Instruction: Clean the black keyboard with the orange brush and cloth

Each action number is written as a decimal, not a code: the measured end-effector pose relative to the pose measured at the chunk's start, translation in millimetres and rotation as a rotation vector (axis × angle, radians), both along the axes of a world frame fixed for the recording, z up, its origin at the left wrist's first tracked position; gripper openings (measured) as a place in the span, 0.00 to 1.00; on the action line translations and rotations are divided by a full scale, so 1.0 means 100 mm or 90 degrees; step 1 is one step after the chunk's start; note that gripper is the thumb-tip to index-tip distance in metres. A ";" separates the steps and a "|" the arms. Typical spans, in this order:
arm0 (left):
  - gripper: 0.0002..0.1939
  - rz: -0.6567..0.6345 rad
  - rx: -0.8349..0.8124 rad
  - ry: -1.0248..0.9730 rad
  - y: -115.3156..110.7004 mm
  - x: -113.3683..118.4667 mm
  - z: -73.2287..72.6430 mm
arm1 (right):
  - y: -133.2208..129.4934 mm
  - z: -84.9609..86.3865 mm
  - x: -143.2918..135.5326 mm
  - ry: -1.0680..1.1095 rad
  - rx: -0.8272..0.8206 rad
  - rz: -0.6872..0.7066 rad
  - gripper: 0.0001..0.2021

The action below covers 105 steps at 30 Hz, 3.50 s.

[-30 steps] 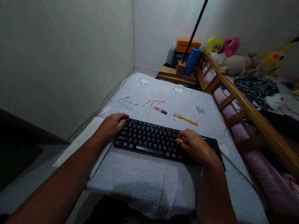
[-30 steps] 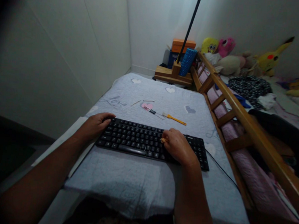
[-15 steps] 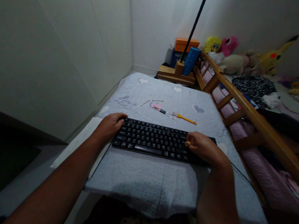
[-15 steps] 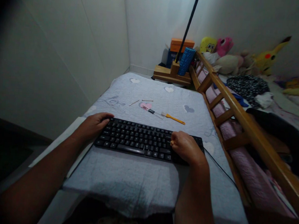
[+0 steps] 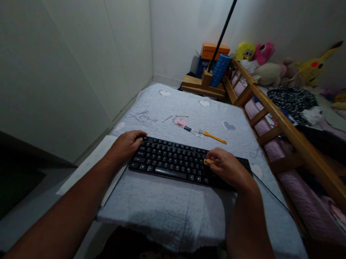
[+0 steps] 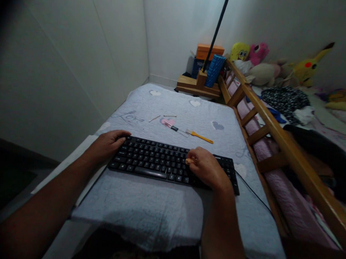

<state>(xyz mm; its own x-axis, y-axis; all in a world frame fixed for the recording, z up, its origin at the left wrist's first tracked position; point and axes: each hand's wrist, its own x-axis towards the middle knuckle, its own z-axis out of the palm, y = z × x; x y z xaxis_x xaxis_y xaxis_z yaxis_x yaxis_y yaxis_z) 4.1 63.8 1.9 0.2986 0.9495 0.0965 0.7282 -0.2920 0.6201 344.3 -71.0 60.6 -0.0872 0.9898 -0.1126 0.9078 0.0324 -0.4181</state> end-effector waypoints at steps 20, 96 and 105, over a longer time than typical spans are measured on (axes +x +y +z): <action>0.24 0.007 -0.011 -0.010 -0.03 0.01 0.02 | 0.07 -0.06 0.11 -0.047 0.082 -0.091 0.07; 0.23 0.002 0.003 -0.010 -0.05 0.00 0.03 | 0.16 -0.20 -0.11 -0.002 0.096 -0.054 0.07; 0.23 0.002 -0.001 -0.004 -0.04 0.00 0.02 | 0.22 -0.31 -0.35 0.021 0.140 0.002 0.07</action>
<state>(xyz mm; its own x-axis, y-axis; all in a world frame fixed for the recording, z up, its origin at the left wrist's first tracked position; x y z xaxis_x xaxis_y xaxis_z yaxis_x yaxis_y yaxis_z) 4.2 60.0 4.3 0.2948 0.9506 0.0973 0.7257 -0.2890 0.6244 309.6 -48.9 29.7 -0.0902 0.9899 0.1096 0.8934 0.1291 -0.4303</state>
